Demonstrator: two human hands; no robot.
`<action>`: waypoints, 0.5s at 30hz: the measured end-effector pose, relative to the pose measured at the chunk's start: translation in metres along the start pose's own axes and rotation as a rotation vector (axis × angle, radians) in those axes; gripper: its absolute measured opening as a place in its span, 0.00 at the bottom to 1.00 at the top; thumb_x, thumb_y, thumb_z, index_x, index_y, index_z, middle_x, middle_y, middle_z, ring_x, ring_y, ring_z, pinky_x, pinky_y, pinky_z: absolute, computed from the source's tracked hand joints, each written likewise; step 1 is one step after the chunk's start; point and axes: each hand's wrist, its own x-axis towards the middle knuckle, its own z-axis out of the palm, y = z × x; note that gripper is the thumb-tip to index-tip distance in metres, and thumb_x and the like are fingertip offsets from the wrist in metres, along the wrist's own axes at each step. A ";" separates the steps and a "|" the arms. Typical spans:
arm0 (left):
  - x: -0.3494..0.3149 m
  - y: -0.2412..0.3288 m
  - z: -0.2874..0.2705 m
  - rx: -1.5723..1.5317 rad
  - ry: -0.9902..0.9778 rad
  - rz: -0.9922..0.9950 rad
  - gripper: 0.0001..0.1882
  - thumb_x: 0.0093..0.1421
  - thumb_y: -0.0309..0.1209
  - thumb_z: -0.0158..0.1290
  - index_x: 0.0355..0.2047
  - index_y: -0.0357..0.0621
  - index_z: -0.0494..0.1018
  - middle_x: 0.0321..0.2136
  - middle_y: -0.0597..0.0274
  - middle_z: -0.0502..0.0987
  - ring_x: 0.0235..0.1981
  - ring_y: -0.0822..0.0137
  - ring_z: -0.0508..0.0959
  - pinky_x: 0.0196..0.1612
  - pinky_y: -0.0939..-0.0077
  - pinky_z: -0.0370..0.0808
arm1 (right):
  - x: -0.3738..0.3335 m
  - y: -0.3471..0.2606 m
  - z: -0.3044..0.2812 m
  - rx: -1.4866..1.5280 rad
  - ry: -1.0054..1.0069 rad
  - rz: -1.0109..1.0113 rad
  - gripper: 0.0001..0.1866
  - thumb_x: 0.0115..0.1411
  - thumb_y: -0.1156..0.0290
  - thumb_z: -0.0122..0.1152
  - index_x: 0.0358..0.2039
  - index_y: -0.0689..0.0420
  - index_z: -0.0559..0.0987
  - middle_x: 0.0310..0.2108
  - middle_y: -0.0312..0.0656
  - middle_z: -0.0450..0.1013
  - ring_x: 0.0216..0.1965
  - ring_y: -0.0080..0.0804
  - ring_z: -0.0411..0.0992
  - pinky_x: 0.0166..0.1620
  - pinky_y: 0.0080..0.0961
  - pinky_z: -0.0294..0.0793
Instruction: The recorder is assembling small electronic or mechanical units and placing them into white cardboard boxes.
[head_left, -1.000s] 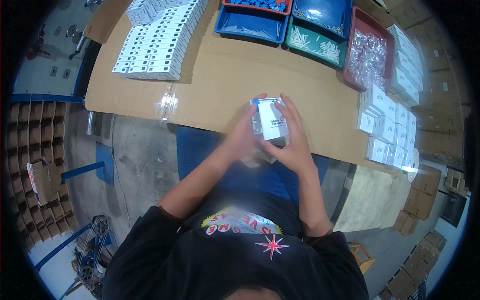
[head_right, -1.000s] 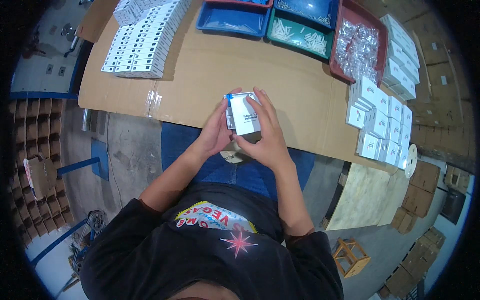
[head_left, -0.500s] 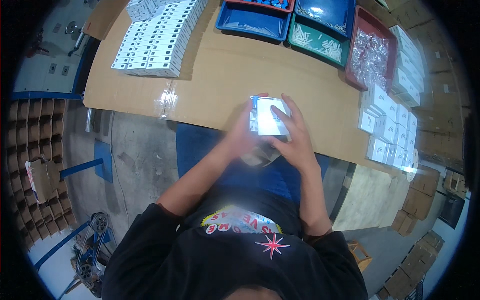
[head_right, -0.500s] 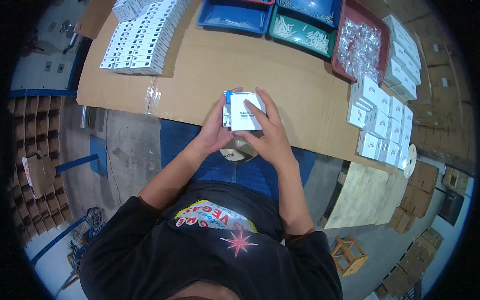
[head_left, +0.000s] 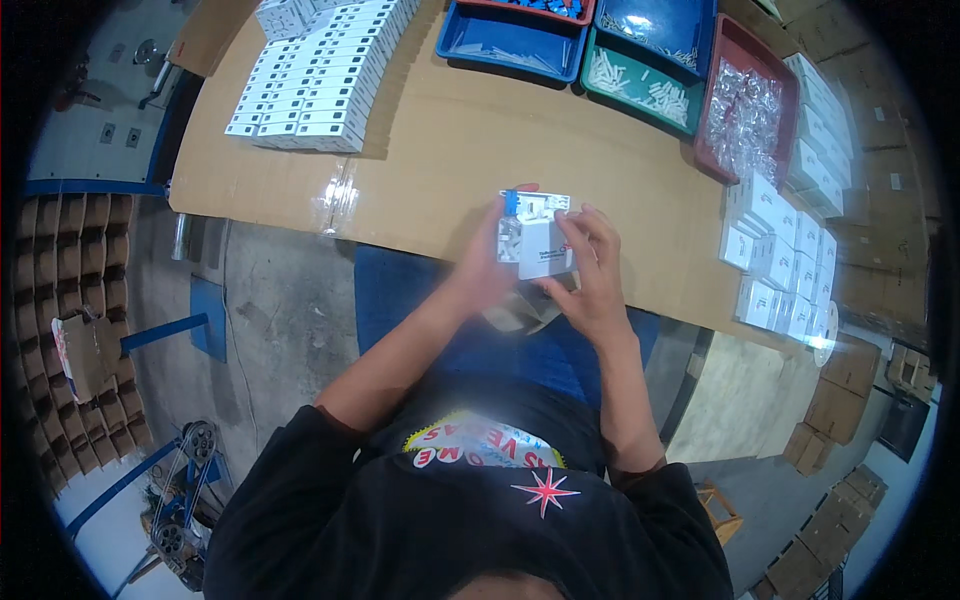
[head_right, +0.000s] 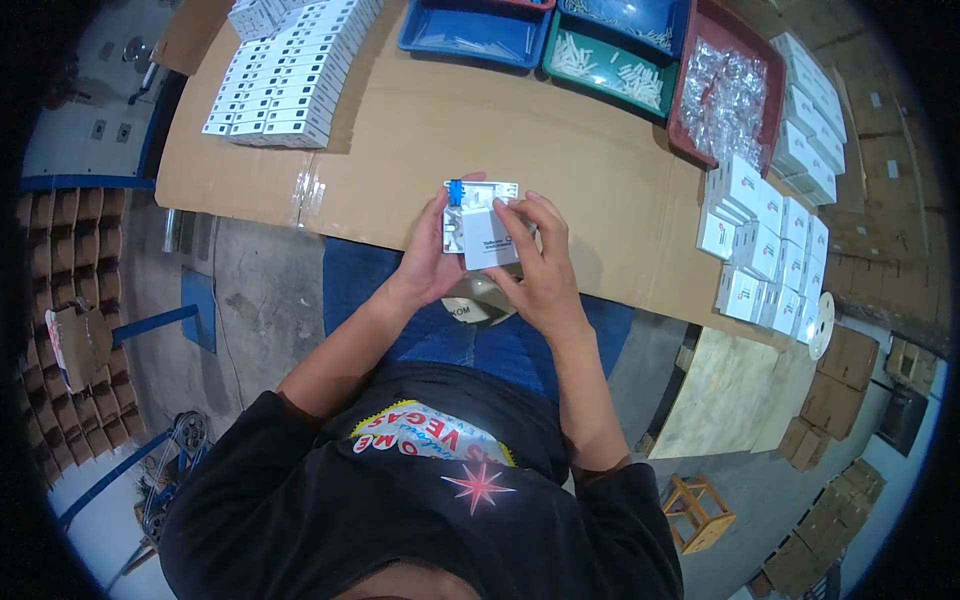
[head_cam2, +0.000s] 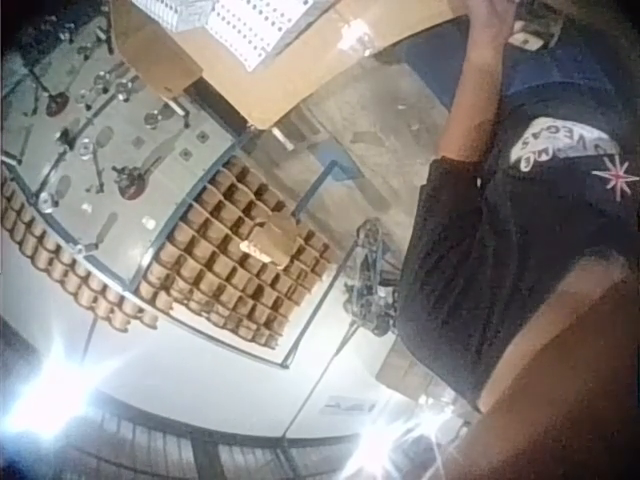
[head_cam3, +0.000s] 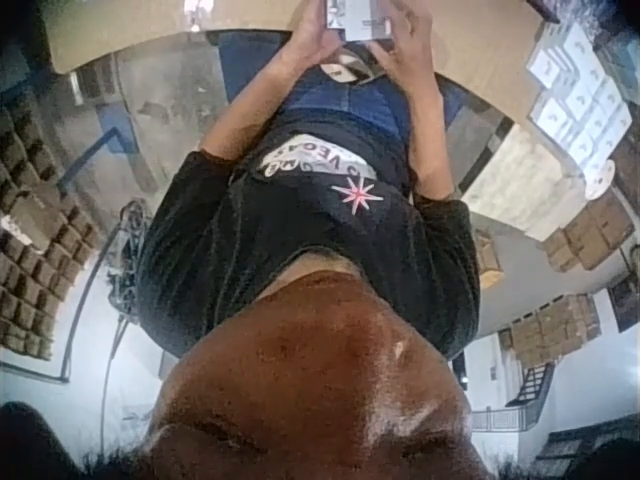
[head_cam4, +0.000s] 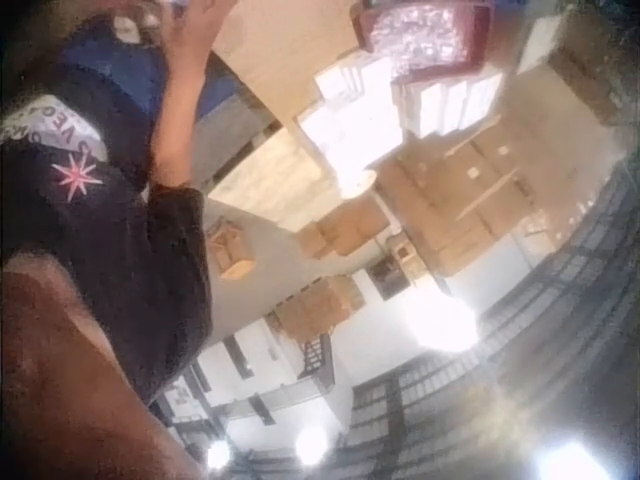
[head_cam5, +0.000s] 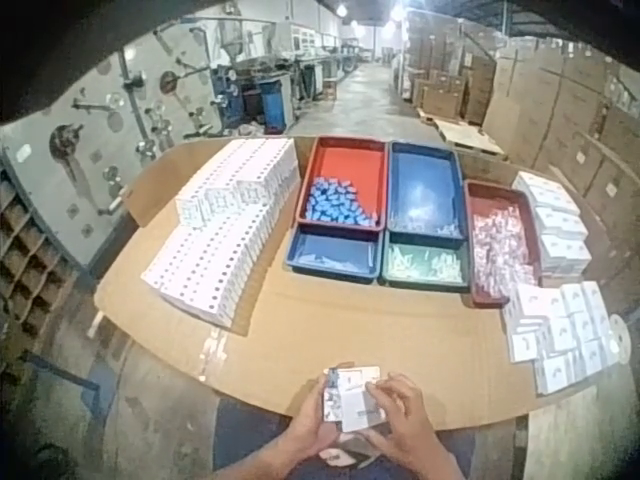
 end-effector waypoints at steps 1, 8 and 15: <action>0.000 -0.001 -0.001 0.000 0.001 0.001 0.28 0.79 0.49 0.25 0.69 0.51 0.58 0.63 0.51 0.68 0.64 0.54 0.72 0.65 0.53 0.72 | 0.000 0.000 0.000 -0.032 -0.013 -0.013 0.49 0.42 0.76 0.80 0.67 0.54 0.68 0.61 0.48 0.62 0.67 0.52 0.61 0.66 0.46 0.68; 0.003 -0.001 -0.005 0.031 0.102 -0.016 0.28 0.78 0.52 0.28 0.69 0.55 0.59 0.61 0.53 0.71 0.63 0.55 0.73 0.63 0.54 0.74 | 0.009 -0.015 -0.010 0.184 0.056 0.321 0.40 0.52 0.66 0.79 0.64 0.55 0.70 0.46 0.43 0.72 0.47 0.35 0.74 0.47 0.32 0.76; 0.010 -0.016 -0.014 0.083 0.097 0.015 0.28 0.78 0.51 0.31 0.69 0.49 0.60 0.62 0.54 0.72 0.62 0.57 0.74 0.64 0.52 0.71 | 0.005 0.015 0.019 0.578 0.144 0.758 0.15 0.66 0.63 0.67 0.47 0.59 0.77 0.33 0.35 0.75 0.32 0.21 0.72 0.36 0.22 0.73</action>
